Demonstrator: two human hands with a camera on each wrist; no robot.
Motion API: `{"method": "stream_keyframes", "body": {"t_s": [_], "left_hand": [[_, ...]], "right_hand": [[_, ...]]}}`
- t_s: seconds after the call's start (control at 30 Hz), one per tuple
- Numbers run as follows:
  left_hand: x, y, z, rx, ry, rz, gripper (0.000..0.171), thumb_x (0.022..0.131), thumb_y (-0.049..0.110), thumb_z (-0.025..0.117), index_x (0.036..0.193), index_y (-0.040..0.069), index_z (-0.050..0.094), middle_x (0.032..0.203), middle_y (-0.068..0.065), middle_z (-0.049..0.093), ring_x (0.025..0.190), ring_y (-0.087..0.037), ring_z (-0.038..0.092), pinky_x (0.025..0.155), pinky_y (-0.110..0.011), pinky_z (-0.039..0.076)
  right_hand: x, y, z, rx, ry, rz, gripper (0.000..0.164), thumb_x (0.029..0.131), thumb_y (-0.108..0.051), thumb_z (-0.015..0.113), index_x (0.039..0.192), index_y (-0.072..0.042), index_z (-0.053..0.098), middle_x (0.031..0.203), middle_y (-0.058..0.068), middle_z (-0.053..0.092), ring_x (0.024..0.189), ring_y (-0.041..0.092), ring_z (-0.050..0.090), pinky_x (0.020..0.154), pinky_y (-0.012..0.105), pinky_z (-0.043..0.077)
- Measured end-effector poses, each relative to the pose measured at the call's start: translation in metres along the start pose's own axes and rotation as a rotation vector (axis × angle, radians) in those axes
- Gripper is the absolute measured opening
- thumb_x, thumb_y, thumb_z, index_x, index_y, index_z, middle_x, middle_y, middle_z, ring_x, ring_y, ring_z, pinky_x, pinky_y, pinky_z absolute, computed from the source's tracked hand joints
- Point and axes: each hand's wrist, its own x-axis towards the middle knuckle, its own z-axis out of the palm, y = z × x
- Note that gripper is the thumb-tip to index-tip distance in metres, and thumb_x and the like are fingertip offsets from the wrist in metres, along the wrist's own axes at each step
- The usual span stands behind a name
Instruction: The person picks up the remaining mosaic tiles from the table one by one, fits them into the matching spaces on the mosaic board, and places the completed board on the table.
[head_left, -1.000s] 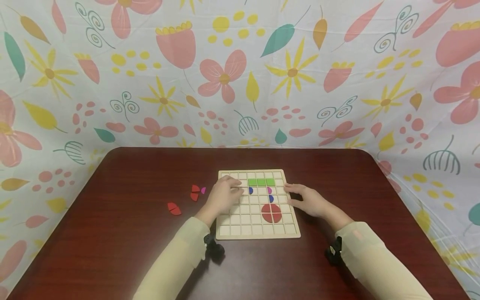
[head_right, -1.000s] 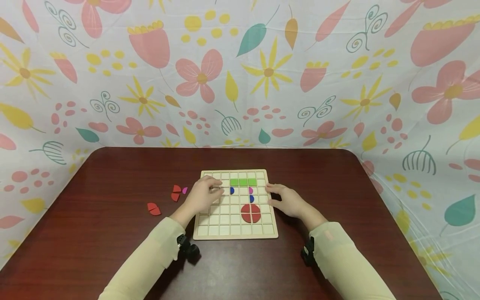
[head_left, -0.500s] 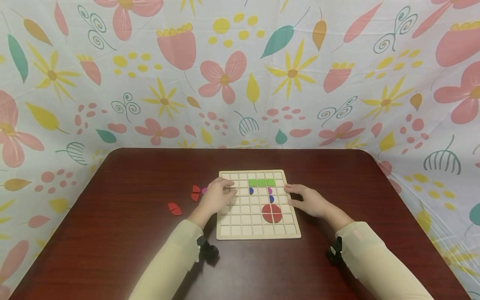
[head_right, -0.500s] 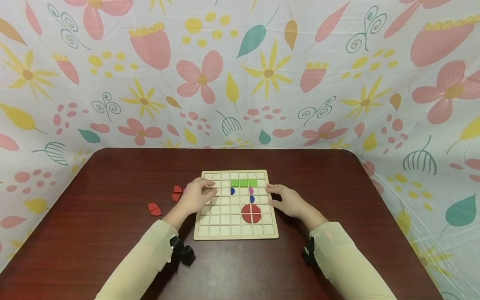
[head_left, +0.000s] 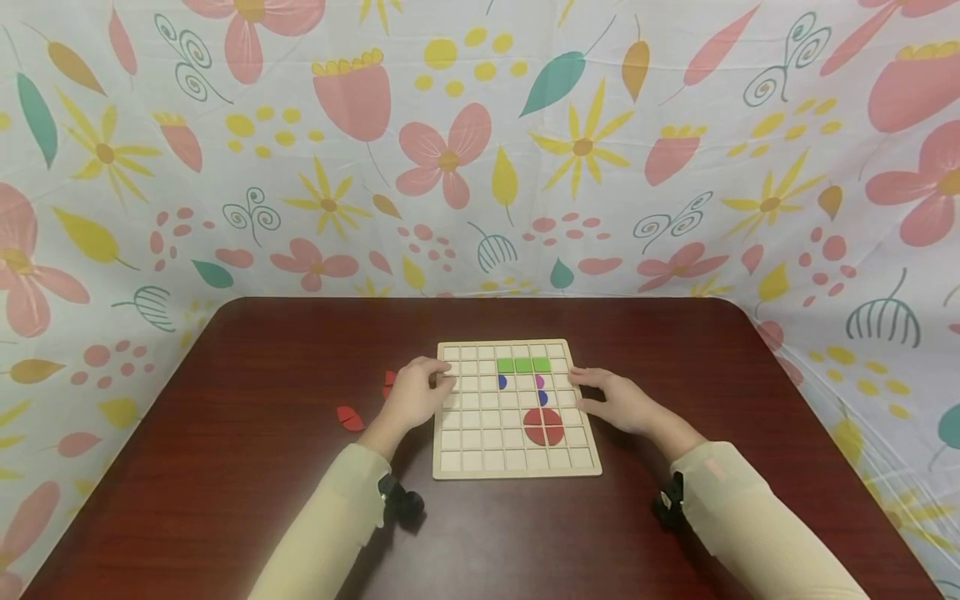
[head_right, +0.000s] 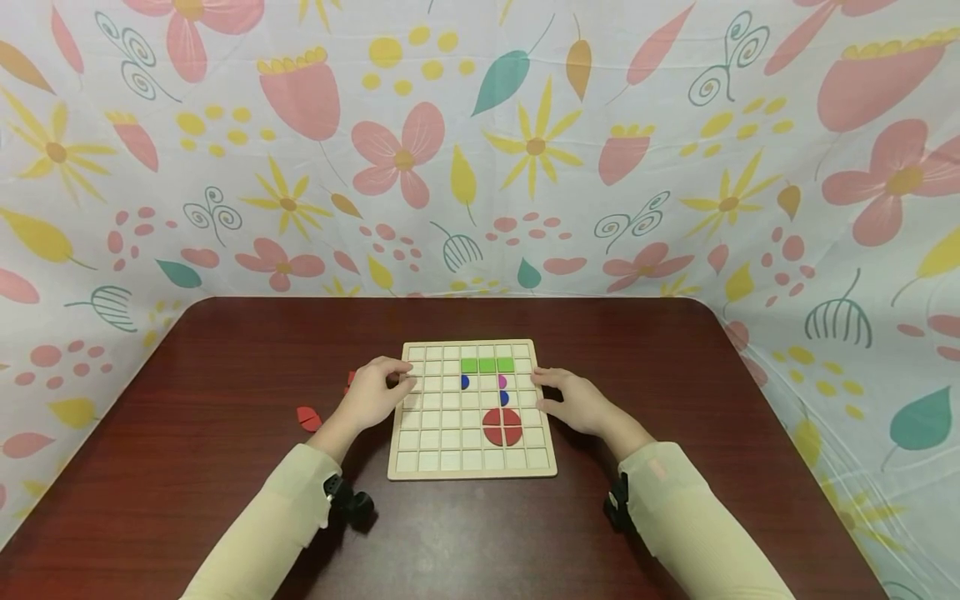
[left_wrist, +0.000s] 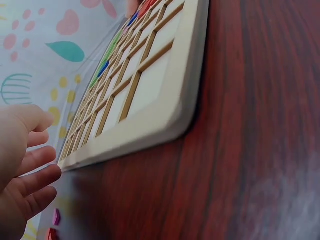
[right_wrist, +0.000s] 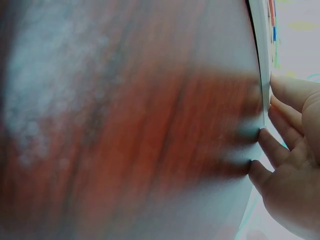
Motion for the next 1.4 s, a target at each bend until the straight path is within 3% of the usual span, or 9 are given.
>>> {"method": "stream_keyframes", "body": {"t_s": [0.43, 0.8, 0.97, 1.17, 1.3, 1.4], "left_hand": [[-0.004, -0.014, -0.013, 0.046, 0.067, -0.014, 0.031, 0.088, 0.021, 0.064, 0.113, 0.004, 0.066, 0.113, -0.013, 0.065, 0.111, -0.029, 0.058, 0.094, -0.045, 0.046], [-0.011, -0.024, -0.024, 0.061, 0.08, -0.042, 0.033, 0.087, 0.022, 0.065, 0.113, 0.003, 0.066, 0.11, -0.014, 0.065, 0.097, -0.027, 0.062, 0.085, -0.043, 0.05], [-0.012, -0.029, -0.029, 0.078, 0.086, -0.055, 0.032, 0.087, 0.02, 0.065, 0.113, 0.002, 0.066, 0.11, -0.015, 0.065, 0.1, -0.029, 0.061, 0.088, -0.044, 0.049], [-0.01, -0.035, -0.032, 0.205, 0.078, -0.075, 0.03, 0.087, 0.022, 0.064, 0.111, 0.004, 0.068, 0.117, -0.017, 0.063, 0.112, -0.035, 0.056, 0.094, -0.049, 0.045], [-0.009, -0.038, -0.031, 0.318, 0.08, -0.097, 0.029, 0.087, 0.027, 0.065, 0.106, 0.008, 0.071, 0.115, -0.014, 0.062, 0.106, -0.035, 0.055, 0.087, -0.05, 0.046], [-0.008, -0.04, -0.031, 0.351, 0.083, -0.101, 0.029, 0.086, 0.029, 0.065, 0.105, 0.008, 0.072, 0.114, -0.015, 0.06, 0.104, -0.035, 0.054, 0.084, -0.051, 0.045]], "right_hand": [[0.001, 0.002, 0.0, 0.006, 0.0, 0.006, 0.051, 0.091, -0.019, 0.063, 0.137, -0.003, 0.048, 0.146, 0.019, 0.041, 0.135, 0.041, 0.034, 0.103, 0.056, 0.036], [0.0, 0.001, 0.0, 0.003, -0.008, 0.018, 0.051, 0.091, -0.019, 0.062, 0.137, -0.004, 0.048, 0.147, 0.018, 0.04, 0.136, 0.04, 0.033, 0.104, 0.057, 0.034], [0.0, 0.002, 0.0, 0.001, -0.007, 0.019, 0.051, 0.091, -0.02, 0.062, 0.137, -0.004, 0.048, 0.147, 0.018, 0.04, 0.136, 0.04, 0.032, 0.105, 0.057, 0.034], [0.0, 0.002, 0.0, 0.004, -0.007, 0.018, 0.052, 0.091, -0.021, 0.062, 0.138, -0.004, 0.047, 0.147, 0.018, 0.04, 0.136, 0.04, 0.033, 0.104, 0.056, 0.035], [0.0, 0.002, 0.0, 0.011, -0.003, 0.018, 0.051, 0.091, -0.02, 0.062, 0.138, -0.004, 0.047, 0.147, 0.018, 0.04, 0.136, 0.041, 0.033, 0.103, 0.056, 0.036], [0.0, 0.003, 0.001, 0.014, -0.004, 0.02, 0.051, 0.091, -0.02, 0.062, 0.138, -0.004, 0.047, 0.147, 0.018, 0.04, 0.136, 0.04, 0.033, 0.103, 0.056, 0.036]]}}
